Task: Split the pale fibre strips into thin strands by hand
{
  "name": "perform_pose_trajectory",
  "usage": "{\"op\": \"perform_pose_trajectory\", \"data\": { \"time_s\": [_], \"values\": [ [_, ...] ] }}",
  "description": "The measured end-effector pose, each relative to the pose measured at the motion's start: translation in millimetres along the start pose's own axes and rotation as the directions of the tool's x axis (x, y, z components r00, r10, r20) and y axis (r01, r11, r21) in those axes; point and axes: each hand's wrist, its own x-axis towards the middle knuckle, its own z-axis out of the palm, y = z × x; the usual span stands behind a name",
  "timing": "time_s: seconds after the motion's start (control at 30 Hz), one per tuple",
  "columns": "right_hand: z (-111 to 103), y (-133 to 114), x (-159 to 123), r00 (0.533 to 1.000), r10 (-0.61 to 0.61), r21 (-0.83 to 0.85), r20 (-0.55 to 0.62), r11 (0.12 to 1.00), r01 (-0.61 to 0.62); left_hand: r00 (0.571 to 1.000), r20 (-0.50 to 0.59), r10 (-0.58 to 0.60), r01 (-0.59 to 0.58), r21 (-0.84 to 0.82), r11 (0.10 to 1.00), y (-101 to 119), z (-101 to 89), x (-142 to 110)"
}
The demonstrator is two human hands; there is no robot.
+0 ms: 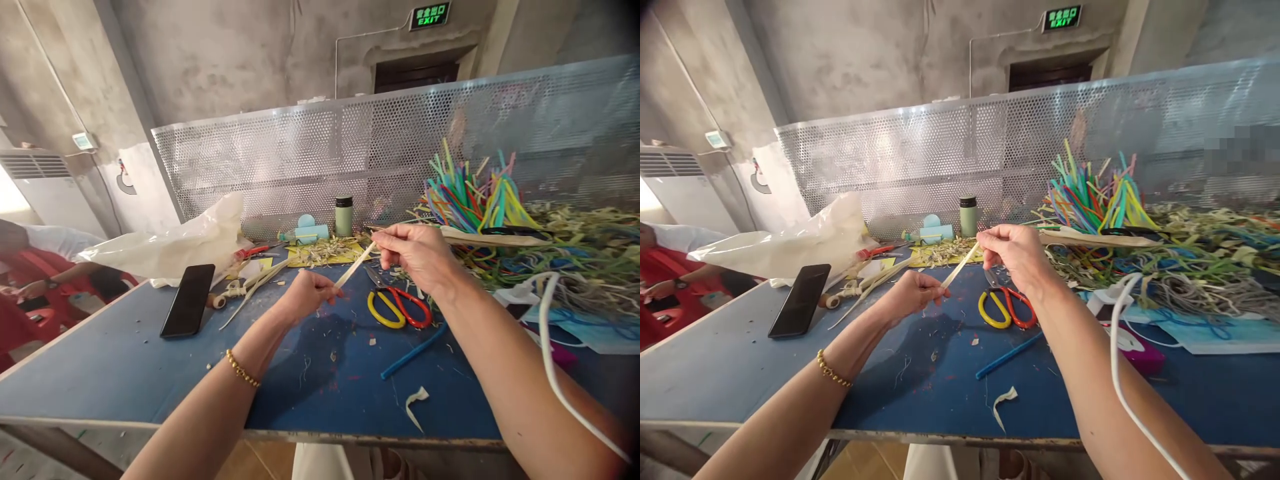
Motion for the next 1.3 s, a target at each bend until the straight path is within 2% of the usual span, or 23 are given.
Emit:
{"op": "perform_pose_trajectory", "data": {
  "time_s": [0.17,0.27,0.37,0.43,0.5,0.57,0.6,0.67,0.73,0.8,0.9,1.03,1.17,1.3],
  "values": [
    [-10.2,0.3,5.1,0.99,-0.021,0.035,-0.137,0.999,0.026,0.995,-0.071,-0.07,0.073,0.041,0.996,-2.8,-21.1,4.0],
    [-17.0,-1.3,8.6,0.97,-0.093,0.028,-0.225,0.994,0.102,0.986,-0.151,-0.077,0.084,0.042,0.996,-7.5,-30.9,8.4],
    [-17.8,-2.2,10.9,0.933,-0.185,-0.013,-0.31,0.982,0.191,0.976,-0.198,-0.094,0.1,0.022,0.995,-8.6,-31.9,9.4],
    [-12.7,-1.9,9.5,0.896,-0.262,-0.077,-0.358,0.965,0.252,0.98,-0.169,-0.107,0.106,-0.015,0.994,-5.0,-26.2,6.4],
    [-2.8,-0.7,3.9,0.856,-0.374,-0.195,-0.357,0.926,0.324,0.992,-0.049,-0.117,0.111,-0.118,0.987,0.5,-16.6,1.6],
    [10.9,1.5,-6.0,0.814,-0.517,-0.363,-0.267,0.836,0.412,0.98,0.166,-0.109,0.167,-0.395,0.903,5.2,-6.3,-2.2],
    [18.4,3.0,-12.2,0.782,-0.593,-0.436,-0.191,0.765,0.473,0.975,0.204,-0.093,0.185,-0.499,0.847,6.5,-2.2,-2.9],
    [33.7,6.4,-25.6,0.69,-0.723,-0.553,0.004,0.574,0.604,0.969,0.235,-0.079,0.217,-0.65,0.728,7.3,2.1,-1.9],
    [47.6,10.0,-38.4,0.597,-0.779,-0.561,0.193,0.412,0.718,0.972,0.209,-0.104,0.227,-0.748,0.624,7.3,0.7,1.2],
    [58.5,13.1,-48.9,0.528,-0.778,-0.522,0.339,0.312,0.794,0.981,0.13,-0.147,0.189,-0.822,0.538,8.7,-4.7,3.9],
    [68.2,15.7,-59.1,0.435,-0.738,-0.44,0.516,0.208,0.874,0.98,-0.007,-0.199,0.089,-0.877,0.472,15.2,-15.2,4.0],
    [71.3,17.5,-64.2,0.339,-0.644,-0.377,0.686,0.085,0.922,0.982,-0.038,-0.184,0.045,-0.903,0.428,23.5,-25.6,-0.1],
    [71.5,22.6,-64.5,0.291,-0.572,-0.369,0.767,-0.023,0.929,0.986,-0.052,-0.156,0.015,-0.915,0.404,23.0,-31.2,-1.4],
    [74.3,30.0,-65.2,0.237,-0.561,-0.344,0.793,-0.091,0.935,0.991,-0.053,-0.123,-0.001,-0.922,0.388,19.8,-35.7,-0.8]
  ]
}}
